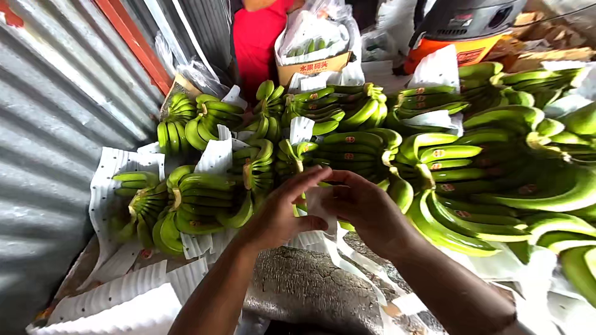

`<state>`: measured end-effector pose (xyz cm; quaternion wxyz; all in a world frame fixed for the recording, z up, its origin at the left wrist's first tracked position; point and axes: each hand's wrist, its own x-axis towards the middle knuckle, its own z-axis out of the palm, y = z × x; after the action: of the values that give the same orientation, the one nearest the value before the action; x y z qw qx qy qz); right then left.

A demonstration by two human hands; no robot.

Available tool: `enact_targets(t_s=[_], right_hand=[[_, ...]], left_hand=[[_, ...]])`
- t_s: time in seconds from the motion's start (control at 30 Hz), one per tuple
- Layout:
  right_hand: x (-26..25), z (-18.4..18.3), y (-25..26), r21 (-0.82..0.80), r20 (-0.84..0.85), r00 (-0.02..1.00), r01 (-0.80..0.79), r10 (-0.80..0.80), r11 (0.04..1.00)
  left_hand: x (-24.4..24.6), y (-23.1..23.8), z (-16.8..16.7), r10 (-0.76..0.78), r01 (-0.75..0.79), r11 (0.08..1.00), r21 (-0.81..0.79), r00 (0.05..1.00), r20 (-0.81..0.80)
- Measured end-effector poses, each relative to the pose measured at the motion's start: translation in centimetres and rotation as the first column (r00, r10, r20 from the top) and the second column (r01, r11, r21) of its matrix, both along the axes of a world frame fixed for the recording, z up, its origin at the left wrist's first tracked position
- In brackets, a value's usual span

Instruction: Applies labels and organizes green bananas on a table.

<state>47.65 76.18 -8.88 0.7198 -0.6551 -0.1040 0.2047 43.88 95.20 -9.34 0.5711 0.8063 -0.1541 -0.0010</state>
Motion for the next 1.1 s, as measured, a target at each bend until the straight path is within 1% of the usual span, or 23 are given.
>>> enact_targets(t_s=[0.03, 0.1, 0.2, 0.23, 0.3, 0.33, 0.37, 0.4, 0.47, 0.5, 0.53, 0.57, 0.6, 0.67, 0.73, 0.8, 0.83, 0.9, 0.93, 0.97, 1.0, 1.03, 1.1], right_hand=[[0.0, -0.1, -0.3, -0.013, 0.029, 1.0, 0.013, -0.012, 1.0], [-0.1, -0.5, -1.3, -0.003, 0.093, 0.995, 0.021, -0.02, 1.0], [-0.7, -1.2, -3.6, 0.048, 0.148, 0.982, -0.124, 0.115, 0.991], [-1.0, -1.4, -4.3, 0.035, 0.129, 0.978, -0.171, 0.166, 0.985], [-1.8, -1.8, -5.5, -0.045, 0.08, 0.973, -0.215, 0.218, 0.976], [-2.3, -2.1, -6.1, -0.089, 0.066, 0.972, -0.22, 0.227, 0.971], [-2.6, -2.4, -6.8, -0.131, 0.058, 0.971, -0.223, 0.232, 0.966], [-2.8, -2.6, -7.6, -0.172, 0.045, 0.97, -0.227, 0.238, 0.959], [-3.0, -3.0, -9.0, -0.216, 0.019, 0.975, -0.213, 0.222, 0.953], [-3.0, -3.1, -9.4, -0.198, -0.018, 0.981, -0.194, 0.194, 0.961], [-3.0, -3.1, -9.6, -0.149, -0.073, 0.983, -0.178, 0.168, 0.973], [-3.1, -3.2, -9.6, -0.076, -0.137, 0.979, -0.164, 0.153, 0.983], [-3.2, -3.4, -9.4, 0.017, -0.209, 0.966, -0.155, 0.155, 0.988], [-3.6, -3.9, -8.8, 0.212, -0.336, 0.919, -0.142, 0.208, 0.967], [-3.9, -3.8, -8.2, 0.339, -0.399, 0.876, -0.133, 0.271, 0.931], [-4.0, -3.6, -7.9, 0.417, -0.415, 0.861, -0.107, 0.294, 0.903], [-3.9, -3.5, -7.7, 0.425, -0.424, 0.874, -0.039, 0.237, 0.904], [-3.5, -4.3, -7.2, 0.369, -0.467, 0.881, 0.119, 0.074, 0.922], [-3.5, -5.2, -7.0, 0.312, -0.468, 0.883, 0.129, 0.034, 0.941], [-3.7, -6.2, -7.0, 0.267, -0.449, 0.892, 0.068, 0.062, 0.961], [-4.1, -7.1, -6.9, 0.242, -0.428, 0.894, -0.026, 0.131, 0.97], [-4.4, -7.6, -6.8, 0.238, -0.42, 0.884, -0.11, 0.205, 0.965], [-4.9, -7.8, -6.1, 0.287, -0.435, 0.852, -0.174, 0.291, 0.942]], left_hand=[[0.2, -0.9, 0.6, -0.008, 0.007, 0.999, 0.044, 1.0, 0.011], [0.3, -2.0, 1.4, 0.038, -0.04, 0.992, 0.121, 0.999, 0.022], [0.0, -3.2, 1.7, 0.185, -0.192, 0.971, 0.142, 0.981, 0.066], [-0.1, -3.6, 1.8, 0.245, -0.25, 0.959, 0.133, 0.968, 0.054], [-0.4, -4.1, 1.6, 0.365, -0.364, 0.922, 0.134, 0.931, 0.021], [-0.6, -4.2, 1.3, 0.414, -0.41, 0.897, 0.165, 0.91, 0.01], [-0.8, -4.0, 1.1, 0.45, -0.437, 0.868, 0.235, 0.893, -0.006], [-1.1, -3.7, 0.9, 0.465, -0.425, 0.837, 0.343, 0.885, -0.037], [-1.8, -3.2, 0.5, 0.429, -0.28, 0.786, 0.551, 0.889, -0.159], [-2.3, -3.3, -0.1, 0.381, -0.2, 0.779, 0.594, 0.904, -0.194], [-3.0, -3.6, -1.0, 0.316, -0.16, 0.793, 0.587, 0.933, -0.172], [-3.8, -4.2, -1.8, 0.249, -0.157, 0.83, 0.536, 0.963, -0.103], [-4.5, -5.0, -2.5, 0.188, -0.151, 0.881, 0.448, 0.981, -0.04], [-5.5, -6.8, -3.3, 0.115, -0.11, 0.964, 0.242, 0.993, -0.006], [-6.1, -8.2, -3.8, 0.154, -0.151, 0.985, 0.08, 0.988, -0.028], [-6.5, -8.6, -4.0, 0.264, -0.28, 0.955, -0.097, 0.953, -0.15], [-6.6, -8.6, -3.9, 0.314, -0.368, 0.911, -0.186, 0.912, -0.263], [-6.8, -8.4, -3.8, 0.339, -0.495, 0.822, -0.282, 0.822, -0.457], [-7.0, -8.2, -3.9, 0.335, -0.533, 0.791, -0.302, 0.789, -0.516], [-7.1, -8.1, -4.1, 0.338, -0.559, 0.772, -0.302, 0.764, -0.549], [-7.3, -7.9, -4.4, 0.35, -0.569, 0.773, -0.279, 0.751, -0.56], [-7.4, -7.8, -4.8, 0.366, -0.572, 0.779, -0.255, 0.747, -0.555], [-7.9, -7.7, -5.2, 0.385, -0.551, 0.811, -0.197, 0.756, -0.53]])
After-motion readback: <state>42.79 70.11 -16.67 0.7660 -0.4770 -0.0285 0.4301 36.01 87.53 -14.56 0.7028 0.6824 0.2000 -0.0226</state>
